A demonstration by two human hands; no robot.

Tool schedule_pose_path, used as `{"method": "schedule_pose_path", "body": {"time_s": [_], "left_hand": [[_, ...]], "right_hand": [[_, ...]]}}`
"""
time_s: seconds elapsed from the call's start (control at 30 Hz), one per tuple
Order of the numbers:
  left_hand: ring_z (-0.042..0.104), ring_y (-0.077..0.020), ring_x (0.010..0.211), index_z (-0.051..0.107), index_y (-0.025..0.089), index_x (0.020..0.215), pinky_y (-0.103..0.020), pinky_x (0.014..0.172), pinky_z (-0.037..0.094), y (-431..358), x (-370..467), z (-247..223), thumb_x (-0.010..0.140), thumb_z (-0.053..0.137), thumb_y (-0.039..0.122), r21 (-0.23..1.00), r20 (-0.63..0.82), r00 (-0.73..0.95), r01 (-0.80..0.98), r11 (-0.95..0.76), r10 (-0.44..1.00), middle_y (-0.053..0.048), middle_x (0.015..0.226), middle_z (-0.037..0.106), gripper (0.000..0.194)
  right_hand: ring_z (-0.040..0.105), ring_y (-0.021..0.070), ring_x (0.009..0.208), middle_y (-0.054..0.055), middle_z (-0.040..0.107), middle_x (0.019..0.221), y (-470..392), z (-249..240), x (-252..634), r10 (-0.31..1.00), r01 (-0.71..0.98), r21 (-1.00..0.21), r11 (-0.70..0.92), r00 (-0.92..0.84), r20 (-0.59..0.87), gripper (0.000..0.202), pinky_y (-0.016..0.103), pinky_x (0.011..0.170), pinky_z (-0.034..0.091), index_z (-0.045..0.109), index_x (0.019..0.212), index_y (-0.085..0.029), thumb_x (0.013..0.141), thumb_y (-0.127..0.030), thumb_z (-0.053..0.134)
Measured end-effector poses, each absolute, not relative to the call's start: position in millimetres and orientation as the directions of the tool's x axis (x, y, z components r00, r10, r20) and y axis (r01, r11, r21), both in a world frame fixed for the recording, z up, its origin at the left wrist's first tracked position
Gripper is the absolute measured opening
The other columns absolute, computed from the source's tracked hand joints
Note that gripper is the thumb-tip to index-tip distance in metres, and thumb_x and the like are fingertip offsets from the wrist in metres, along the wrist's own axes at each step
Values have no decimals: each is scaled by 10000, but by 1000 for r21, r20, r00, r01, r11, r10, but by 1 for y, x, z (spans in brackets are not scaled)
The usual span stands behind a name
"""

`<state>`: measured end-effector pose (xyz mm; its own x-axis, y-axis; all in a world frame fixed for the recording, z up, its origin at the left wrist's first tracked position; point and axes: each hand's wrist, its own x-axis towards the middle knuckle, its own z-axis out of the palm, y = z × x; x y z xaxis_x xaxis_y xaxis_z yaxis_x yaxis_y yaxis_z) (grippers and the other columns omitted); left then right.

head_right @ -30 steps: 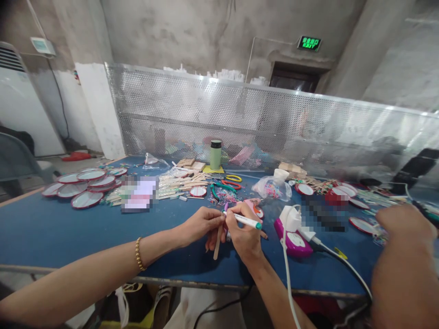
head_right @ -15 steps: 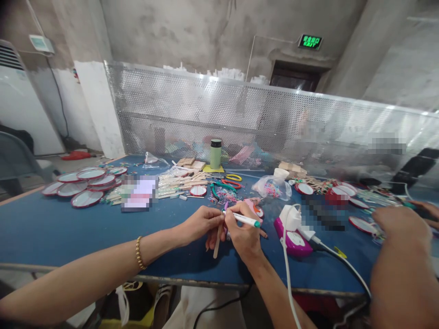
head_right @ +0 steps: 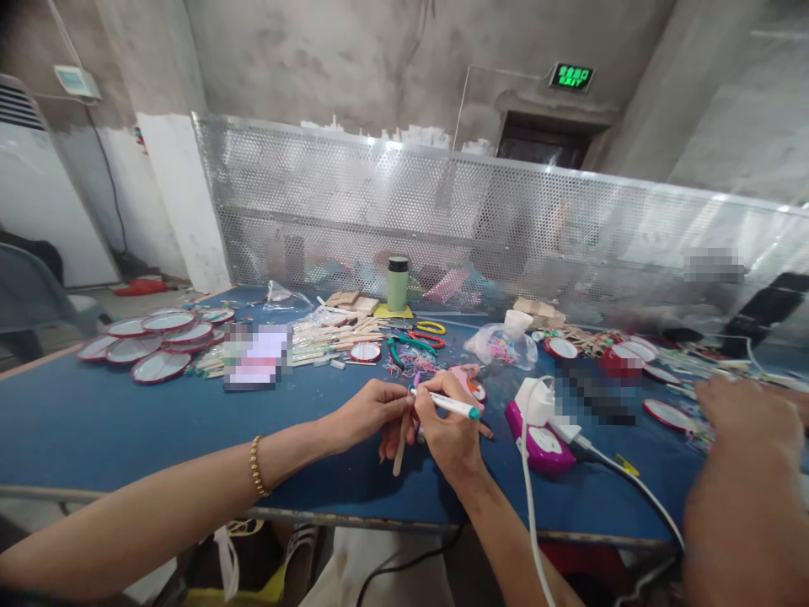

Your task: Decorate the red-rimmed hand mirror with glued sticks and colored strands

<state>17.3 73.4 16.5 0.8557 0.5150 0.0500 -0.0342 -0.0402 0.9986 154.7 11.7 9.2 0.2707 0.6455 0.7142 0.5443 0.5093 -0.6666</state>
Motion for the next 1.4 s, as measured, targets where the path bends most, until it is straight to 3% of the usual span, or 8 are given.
{"method": "schedule_pose_path", "body": {"time_s": [0.67, 1.1, 1.4], "left_hand": [[560, -115, 382, 564, 120, 713, -205, 350, 440, 71, 16, 20, 738, 636, 655, 999, 46, 853, -50, -6, 520, -34, 575, 617, 540], [535, -122, 365, 565, 129, 655, -216, 351, 441, 72, 17, 19, 710, 604, 709, 998, 49, 852, -26, -51, 521, -23, 469, 559, 584], [534, -117, 364, 572, 123, 683, -205, 343, 426, 72, 16, 18, 729, 600, 694, 998, 63, 855, -43, -52, 515, -26, 493, 573, 573]], "right_hand": [[544, 157, 536, -24, 535, 530, 11, 9, 155, 629, 569, -638, 519, 252, 736, 183, 279, 495, 435, 568, 667, -224, 840, -284, 567], [488, 129, 455, -48, 506, 490, 11, 10, 154, 620, 577, -629, 521, 251, 744, 182, 267, 467, 417, 567, 655, -222, 831, -268, 563], [561, 162, 574, -20, 535, 545, 12, 9, 155, 593, 573, -626, 530, 277, 756, 192, 277, 509, 436, 557, 653, -221, 838, -270, 564]]}}
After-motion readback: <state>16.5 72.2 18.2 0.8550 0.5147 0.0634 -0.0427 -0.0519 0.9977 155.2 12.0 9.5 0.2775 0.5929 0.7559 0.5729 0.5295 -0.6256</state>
